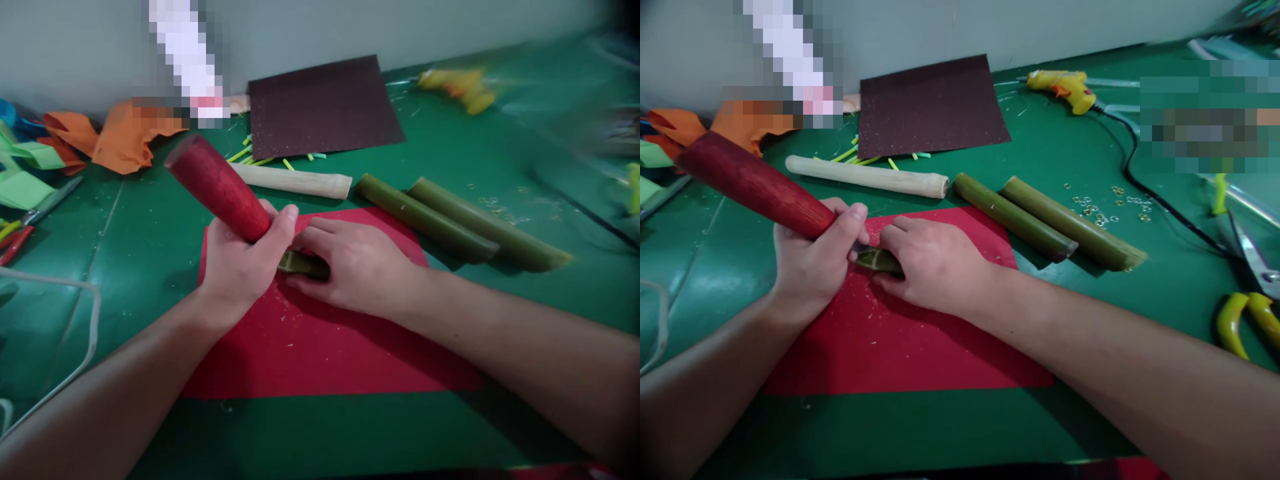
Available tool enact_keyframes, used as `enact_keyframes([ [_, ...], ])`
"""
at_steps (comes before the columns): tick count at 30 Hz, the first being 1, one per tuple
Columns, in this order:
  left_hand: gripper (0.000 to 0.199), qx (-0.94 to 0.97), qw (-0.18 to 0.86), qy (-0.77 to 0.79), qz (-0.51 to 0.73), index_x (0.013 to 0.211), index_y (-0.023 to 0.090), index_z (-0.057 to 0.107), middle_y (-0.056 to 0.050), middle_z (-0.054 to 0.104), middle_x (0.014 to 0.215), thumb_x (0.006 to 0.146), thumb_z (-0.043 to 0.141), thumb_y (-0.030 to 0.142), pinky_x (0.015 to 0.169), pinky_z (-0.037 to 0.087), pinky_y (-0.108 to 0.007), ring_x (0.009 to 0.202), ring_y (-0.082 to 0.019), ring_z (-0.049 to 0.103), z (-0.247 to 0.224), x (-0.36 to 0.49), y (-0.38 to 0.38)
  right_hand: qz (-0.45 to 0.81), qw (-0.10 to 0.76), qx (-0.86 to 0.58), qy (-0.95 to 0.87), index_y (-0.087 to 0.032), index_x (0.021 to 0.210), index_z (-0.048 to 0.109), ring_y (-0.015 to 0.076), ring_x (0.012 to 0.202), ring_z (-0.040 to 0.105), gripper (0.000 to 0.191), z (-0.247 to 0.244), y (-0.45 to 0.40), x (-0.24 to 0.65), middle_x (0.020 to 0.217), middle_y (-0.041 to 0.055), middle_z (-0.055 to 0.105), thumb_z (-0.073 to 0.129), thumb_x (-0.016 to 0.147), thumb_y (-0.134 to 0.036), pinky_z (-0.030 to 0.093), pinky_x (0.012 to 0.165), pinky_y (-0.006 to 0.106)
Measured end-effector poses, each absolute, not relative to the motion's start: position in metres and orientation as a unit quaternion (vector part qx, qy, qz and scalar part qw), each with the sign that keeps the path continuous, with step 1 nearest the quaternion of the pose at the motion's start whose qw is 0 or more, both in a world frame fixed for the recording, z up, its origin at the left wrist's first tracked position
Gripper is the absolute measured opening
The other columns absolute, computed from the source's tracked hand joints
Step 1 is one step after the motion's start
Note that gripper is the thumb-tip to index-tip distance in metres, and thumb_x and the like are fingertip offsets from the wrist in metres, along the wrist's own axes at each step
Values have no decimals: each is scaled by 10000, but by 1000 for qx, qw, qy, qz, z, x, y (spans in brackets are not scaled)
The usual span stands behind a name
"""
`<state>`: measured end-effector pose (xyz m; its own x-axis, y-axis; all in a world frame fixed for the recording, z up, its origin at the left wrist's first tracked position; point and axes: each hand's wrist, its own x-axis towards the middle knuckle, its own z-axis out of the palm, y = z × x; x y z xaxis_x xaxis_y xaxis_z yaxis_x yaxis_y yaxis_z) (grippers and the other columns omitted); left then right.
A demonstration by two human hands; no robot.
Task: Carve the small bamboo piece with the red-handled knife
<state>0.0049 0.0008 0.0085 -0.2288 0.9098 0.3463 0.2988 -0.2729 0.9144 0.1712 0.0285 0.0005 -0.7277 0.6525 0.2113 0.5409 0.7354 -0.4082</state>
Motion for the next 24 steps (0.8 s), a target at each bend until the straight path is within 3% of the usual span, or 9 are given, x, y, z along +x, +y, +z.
enact_keyframes([
  [6, 355, 588, 246, 530, 559, 557, 221, 583, 32, 511, 518, 888, 708, 253, 509, 434, -260, 483, -105, 459, 5, 6, 1, 166, 141, -340, -915, -125, 1044, 751, 238, 801, 630, 376, 6, 26, 173, 872, 101, 731, 595, 916, -443, 317, 651, 347],
  [14, 342, 613, 230, 522, 547, 579, 220, 590, 21, 549, 548, 899, 701, 265, 527, 458, -259, 517, -114, 513, 1, 4, -3, 193, 165, -318, -913, -108, 1118, 757, 227, 815, 629, 379, -1, 28, 173, 912, 105, 747, 644, 901, -398, 351, 680, 337],
  [24, 353, 588, 271, 529, 548, 467, 210, 528, 20, 476, 479, 769, 711, 190, 441, 405, -236, 459, -102, 443, 9, 10, 0, 265, 179, -326, -889, -151, 993, 704, 173, 745, 571, 294, -2, 28, 170, 891, 63, 733, 721, 857, -412, 320, 642, 294],
])
